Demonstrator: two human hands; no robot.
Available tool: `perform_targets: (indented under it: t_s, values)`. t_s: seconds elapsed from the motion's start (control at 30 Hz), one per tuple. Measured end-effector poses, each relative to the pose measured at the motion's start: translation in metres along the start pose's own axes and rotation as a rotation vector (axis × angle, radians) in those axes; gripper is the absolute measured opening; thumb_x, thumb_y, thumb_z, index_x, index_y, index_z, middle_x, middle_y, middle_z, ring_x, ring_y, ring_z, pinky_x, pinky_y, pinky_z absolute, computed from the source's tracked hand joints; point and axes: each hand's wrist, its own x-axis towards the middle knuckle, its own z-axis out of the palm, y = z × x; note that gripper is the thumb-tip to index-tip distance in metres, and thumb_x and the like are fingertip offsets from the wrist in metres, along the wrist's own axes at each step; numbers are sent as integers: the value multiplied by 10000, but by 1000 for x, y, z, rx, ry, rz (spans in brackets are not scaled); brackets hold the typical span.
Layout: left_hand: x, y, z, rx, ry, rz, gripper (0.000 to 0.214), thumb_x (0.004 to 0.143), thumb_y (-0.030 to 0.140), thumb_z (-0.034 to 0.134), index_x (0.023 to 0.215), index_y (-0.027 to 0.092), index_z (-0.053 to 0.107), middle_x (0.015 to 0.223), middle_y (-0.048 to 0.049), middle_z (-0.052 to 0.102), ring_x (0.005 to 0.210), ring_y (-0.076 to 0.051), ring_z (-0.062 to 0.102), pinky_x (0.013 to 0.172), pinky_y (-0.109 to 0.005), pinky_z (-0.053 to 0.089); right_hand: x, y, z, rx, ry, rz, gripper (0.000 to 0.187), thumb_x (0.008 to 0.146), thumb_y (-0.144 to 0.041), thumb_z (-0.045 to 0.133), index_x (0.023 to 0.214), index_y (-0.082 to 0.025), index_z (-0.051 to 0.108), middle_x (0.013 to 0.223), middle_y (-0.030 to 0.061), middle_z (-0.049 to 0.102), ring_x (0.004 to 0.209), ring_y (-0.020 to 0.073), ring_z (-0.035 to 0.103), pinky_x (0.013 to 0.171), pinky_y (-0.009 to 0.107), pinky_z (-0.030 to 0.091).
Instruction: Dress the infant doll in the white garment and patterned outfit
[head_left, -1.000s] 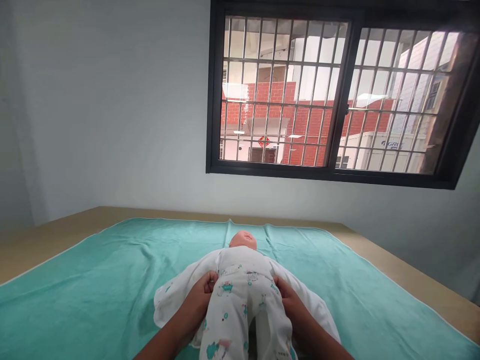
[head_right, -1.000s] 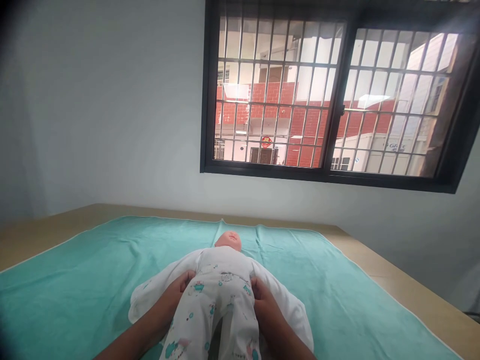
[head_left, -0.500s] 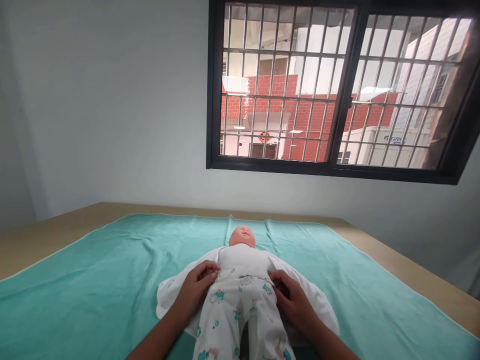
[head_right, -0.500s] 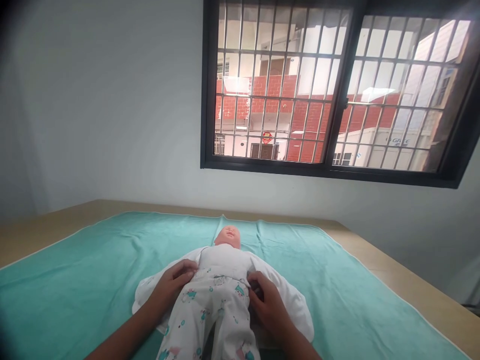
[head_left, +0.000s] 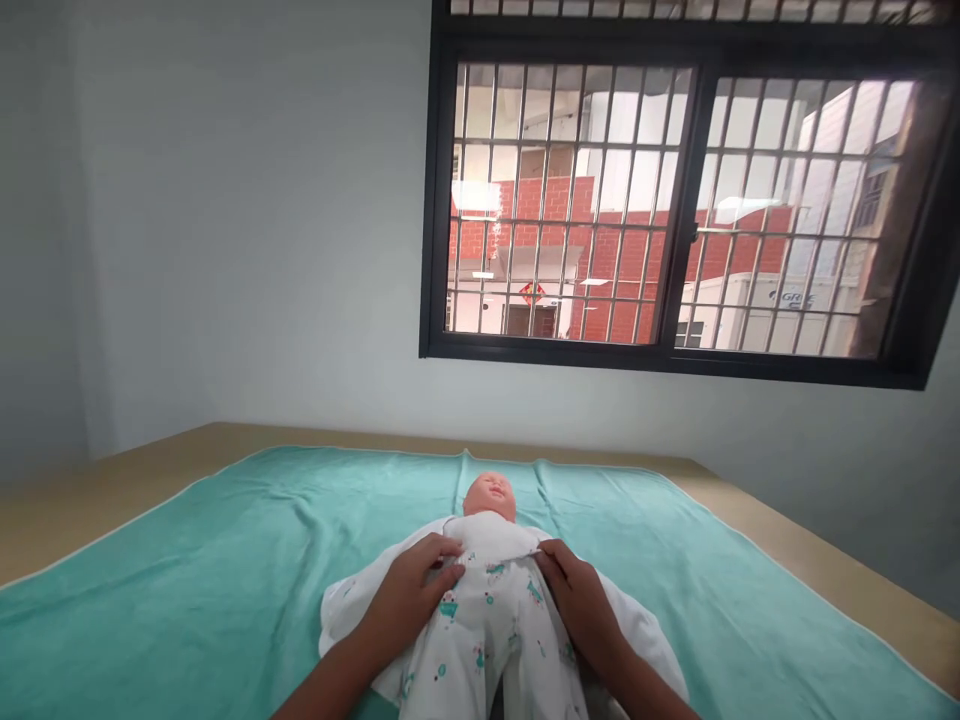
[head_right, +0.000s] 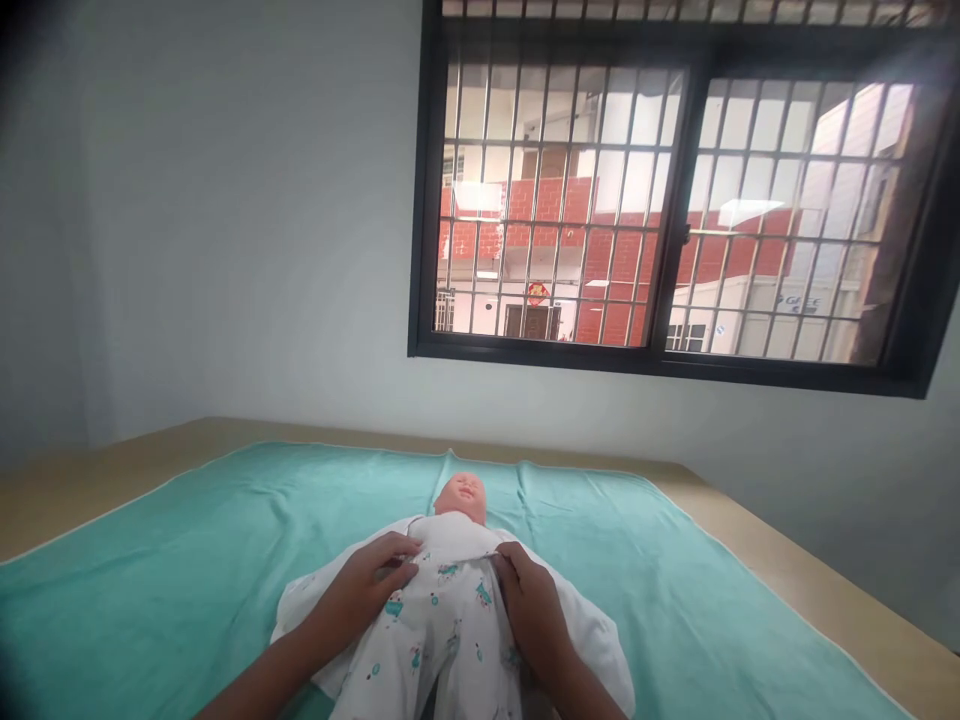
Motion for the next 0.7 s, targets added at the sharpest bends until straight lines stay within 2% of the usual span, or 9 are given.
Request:
perform_targets:
  t_s: [0.1, 0.17, 0.23, 0.33, 0.43, 0.6, 0.7]
  values:
    - [14, 2, 5, 100, 71, 24, 232, 878, 377, 479, 824, 213, 635, 863, -18, 639, 815, -180, 557, 755, -283, 399, 19, 3, 6, 3, 26, 54, 341, 875, -498, 415, 743, -206, 534, 707, -2, 587, 708, 183, 502, 689, 300, 378]
    - [26, 0, 7, 77, 105, -22, 272, 860, 381, 477, 700, 193, 592, 755, -11, 600, 741, -174, 521, 705, -278, 363, 31, 6, 10, 42, 3, 77, 352, 843, -506, 430, 684, -198, 493, 673, -10, 524, 704, 176, 467, 679, 295, 363]
    - [38, -4, 6, -116, 65, -142, 282, 817, 394, 512, 638, 180, 551, 667, 3, 550, 679, -159, 483, 657, -264, 332, 37, 9, 15, 93, -30, 108, 352, 818, -507, 433, 654, -196, 455, 663, -15, 478, 710, 173, 445, 679, 293, 355]
    - [47, -12, 1, -544, -83, -338, 253, 745, 396, 594, 659, 163, 548, 616, 28, 509, 605, -124, 444, 598, -231, 297, 38, 14, 19, 162, -46, 123, 345, 808, -512, 431, 668, -197, 442, 683, -18, 459, 725, 170, 429, 690, 289, 359]
    - [47, -18, -2, -755, -82, -412, 233, 690, 352, 656, 646, 155, 540, 606, 39, 501, 579, -102, 430, 574, -212, 287, 33, 16, 20, 197, -40, 111, 349, 819, -518, 436, 688, -196, 463, 698, -19, 472, 733, 167, 431, 695, 281, 370]
    - [46, -25, 0, -859, -8, -471, 216, 667, 308, 662, 625, 163, 507, 582, 50, 468, 555, -95, 400, 553, -214, 281, 29, 13, 18, 177, -22, 114, 345, 823, -502, 469, 696, -185, 518, 691, -11, 519, 730, 171, 456, 690, 277, 382]
    - [49, -29, 0, -765, 30, -439, 259, 716, 392, 626, 666, 174, 495, 618, 46, 476, 587, -109, 409, 585, -230, 305, 30, 12, 13, 128, 6, 90, 343, 833, -494, 480, 708, -183, 551, 685, -4, 554, 718, 176, 477, 685, 281, 382]
